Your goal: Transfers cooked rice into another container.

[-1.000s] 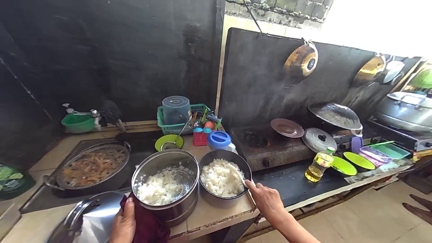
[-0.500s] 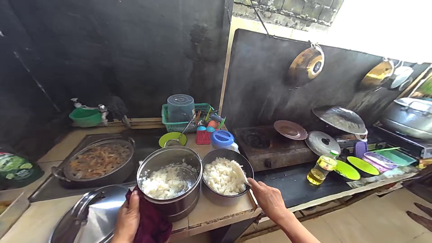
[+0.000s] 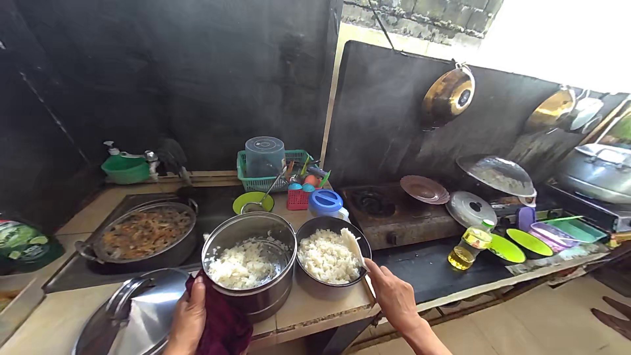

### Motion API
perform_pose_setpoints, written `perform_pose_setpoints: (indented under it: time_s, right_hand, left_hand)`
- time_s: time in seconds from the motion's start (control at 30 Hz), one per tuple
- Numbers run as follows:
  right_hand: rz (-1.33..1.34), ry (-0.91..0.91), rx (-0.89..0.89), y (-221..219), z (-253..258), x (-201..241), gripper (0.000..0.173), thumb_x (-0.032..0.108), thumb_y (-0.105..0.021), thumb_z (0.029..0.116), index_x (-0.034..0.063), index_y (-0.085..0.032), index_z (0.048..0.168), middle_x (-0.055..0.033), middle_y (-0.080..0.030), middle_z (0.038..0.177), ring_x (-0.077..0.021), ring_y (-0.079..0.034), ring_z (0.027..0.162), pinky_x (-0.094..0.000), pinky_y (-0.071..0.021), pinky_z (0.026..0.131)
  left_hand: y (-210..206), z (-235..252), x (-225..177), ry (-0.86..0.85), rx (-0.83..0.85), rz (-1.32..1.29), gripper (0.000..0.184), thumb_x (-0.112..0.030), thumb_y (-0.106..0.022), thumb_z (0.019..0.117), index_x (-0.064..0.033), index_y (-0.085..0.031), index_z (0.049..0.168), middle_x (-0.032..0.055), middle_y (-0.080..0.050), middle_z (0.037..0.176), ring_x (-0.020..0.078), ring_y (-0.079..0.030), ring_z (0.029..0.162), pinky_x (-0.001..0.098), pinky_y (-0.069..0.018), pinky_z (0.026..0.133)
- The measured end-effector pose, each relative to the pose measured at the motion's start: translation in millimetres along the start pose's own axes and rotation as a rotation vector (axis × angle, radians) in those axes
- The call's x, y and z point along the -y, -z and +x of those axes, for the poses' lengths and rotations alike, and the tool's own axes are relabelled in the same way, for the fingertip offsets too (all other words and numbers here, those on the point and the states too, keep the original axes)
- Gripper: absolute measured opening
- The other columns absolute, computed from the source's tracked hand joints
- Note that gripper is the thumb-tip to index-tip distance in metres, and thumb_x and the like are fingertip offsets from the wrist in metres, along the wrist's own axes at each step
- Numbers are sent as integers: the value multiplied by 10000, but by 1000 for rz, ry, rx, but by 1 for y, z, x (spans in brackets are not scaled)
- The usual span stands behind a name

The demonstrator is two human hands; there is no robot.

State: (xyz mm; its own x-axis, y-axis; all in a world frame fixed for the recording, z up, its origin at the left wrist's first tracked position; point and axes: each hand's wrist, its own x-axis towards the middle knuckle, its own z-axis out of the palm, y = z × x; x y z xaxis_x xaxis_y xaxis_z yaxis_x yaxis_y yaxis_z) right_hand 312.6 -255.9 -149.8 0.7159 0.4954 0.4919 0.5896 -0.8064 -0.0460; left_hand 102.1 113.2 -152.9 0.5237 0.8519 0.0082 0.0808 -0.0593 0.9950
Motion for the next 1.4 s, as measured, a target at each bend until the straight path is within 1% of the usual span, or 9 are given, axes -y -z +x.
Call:
perform_pose_setpoints:
  time_s: [0.33, 0.57, 0.7, 0.87, 1.0, 1.1, 1.17, 1.23, 1.4]
  right_hand:
    - [-7, -10, 3, -4, -4, -4, 319, 223, -542, 1016, 202, -738, 1267, -116, -699, 768, -295, -684, 576, -459, -537, 475]
    - [416, -301, 310, 23, 12, -10, 463, 431, -363, 1096, 225, -594, 1441, -105, -755, 1095, -312, -727, 986, -594, -547, 855]
    - [732, -376, 237, 20, 16, -15, 424, 396, -410, 1075, 200, -650, 1366, -8, -678, 861, -150, -602, 697, -423, -517, 691]
    - [1230, -491, 243, 39, 31, 3, 393, 233, -415, 1089, 84, -584, 1411, 48, -446, 607, -63, -370, 462, -241, -336, 436]
    - [1424, -430, 268, 69, 58, 17, 391, 266, -356, 1084, 111, -534, 1395, -11, -557, 652, -70, -485, 489, -212, -408, 448]
    - [1303, -206, 341, 92, 88, 30, 354, 243, -380, 1061, 92, -537, 1340, -99, -698, 894, -172, -663, 741, -297, -561, 680]
    - [1041, -32, 345, 105, 113, 46, 310, 218, -387, 1063, 114, -577, 1284, -55, -724, 968, -174, -695, 809, -340, -591, 734]
    - [733, 127, 347, 117, 139, 69, 266, 218, -437, 1072, 158, -636, 1238, -9, -708, 955, -159, -683, 801, -404, -587, 717]
    - [101, 516, 423, 104, 187, 168, 218, 287, -605, 1015, 122, -747, 1001, -98, -734, 887, -314, -712, 863, -573, -535, 777]
  left_hand:
    - [-1, 0, 1, -8, -5, -20, 480, -305, -338, 1114, 69, -611, 1240, 96, -675, 1138, -26, -616, 1043, 176, -482, 956]
    - [0, 2, 4, 4, -3, -21, 486, -314, -336, 1116, 61, -610, 1257, 107, -680, 1151, -2, -625, 1059, 197, -487, 971]
    - [-1, 2, 4, -6, 3, -37, 474, -307, -341, 1112, 57, -614, 1246, 85, -682, 1129, -31, -619, 1040, 174, -488, 956]
    - [-1, 1, 2, 9, -9, -34, 460, -295, -345, 1113, 54, -616, 1241, 79, -687, 1102, -32, -628, 1011, 169, -495, 935]
    - [0, 0, 1, 10, -6, -10, 460, -288, -354, 1111, 62, -619, 1247, 106, -688, 1128, -7, -630, 1038, 198, -494, 958]
    - [1, 1, 0, 5, -9, -4, 436, -282, -375, 1107, 52, -640, 1196, 88, -696, 1057, 0, -646, 979, 205, -515, 921]
    - [1, 1, 0, 2, -7, -5, 437, -284, -383, 1103, 54, -649, 1179, 89, -701, 1030, 16, -652, 963, 224, -521, 914]
    - [1, 1, 1, -3, -9, -12, 431, -283, -389, 1095, 47, -661, 1146, 75, -703, 984, 17, -659, 926, 227, -533, 883]
    - [0, 5, 7, 7, -1, -34, 439, -321, -410, 1083, 30, -656, 1175, 73, -712, 1010, 36, -672, 956, 240, -542, 898]
